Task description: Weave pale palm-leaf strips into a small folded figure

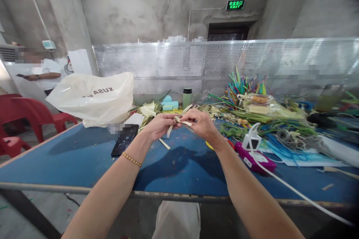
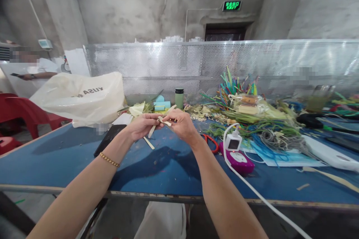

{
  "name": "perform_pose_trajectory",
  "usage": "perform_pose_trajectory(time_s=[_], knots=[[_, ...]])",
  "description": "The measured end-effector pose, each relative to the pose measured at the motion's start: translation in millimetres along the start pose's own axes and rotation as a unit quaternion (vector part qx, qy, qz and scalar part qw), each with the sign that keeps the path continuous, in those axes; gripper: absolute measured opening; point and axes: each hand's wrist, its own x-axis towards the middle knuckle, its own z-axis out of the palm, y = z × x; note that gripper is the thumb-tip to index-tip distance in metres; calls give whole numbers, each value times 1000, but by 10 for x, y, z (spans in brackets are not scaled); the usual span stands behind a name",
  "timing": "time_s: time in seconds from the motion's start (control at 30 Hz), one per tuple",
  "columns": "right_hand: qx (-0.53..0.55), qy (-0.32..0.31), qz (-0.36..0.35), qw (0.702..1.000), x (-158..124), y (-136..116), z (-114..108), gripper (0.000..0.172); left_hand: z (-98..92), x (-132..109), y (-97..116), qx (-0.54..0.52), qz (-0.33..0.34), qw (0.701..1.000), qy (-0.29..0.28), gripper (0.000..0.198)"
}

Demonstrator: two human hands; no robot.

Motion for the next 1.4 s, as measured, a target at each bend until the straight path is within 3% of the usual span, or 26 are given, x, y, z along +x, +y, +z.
perform_pose_trajectory(time_s=[0.23, 0.4, 0.67, 0.87, 1.07, 1.27, 1.4], knots=[[-18, 15, 6, 1000, -1, -36, 14, 10, 25, -6, -60, 64, 49, 997, 1, 22], [-8, 3, -8, 1000, -5, -32, 42, 10, 36, 0, -67, 58, 55, 997, 24, 31], [-16, 16, 21, 1000, -11, -62, 57, 12, 47, 27, -93, 65, 79, 994, 34, 26], [-60, 3, -21, 998, -4, -59, 67, 17, 97, 23, -118, 52, 106, 990, 72, 26], [-105, -2, -48, 993, -20, -51, 100, 24, 103, 32, -117, 46, 144, 984, 93, 46], [-124, 9, -56, 991, -23, 6, 91, 20, 127, 20, -95, 97, 173, 974, 110, 16], [-131, -2, -69, 989, -22, 14, 98, 20, 134, 31, -103, 114, 193, 967, 123, 12]])
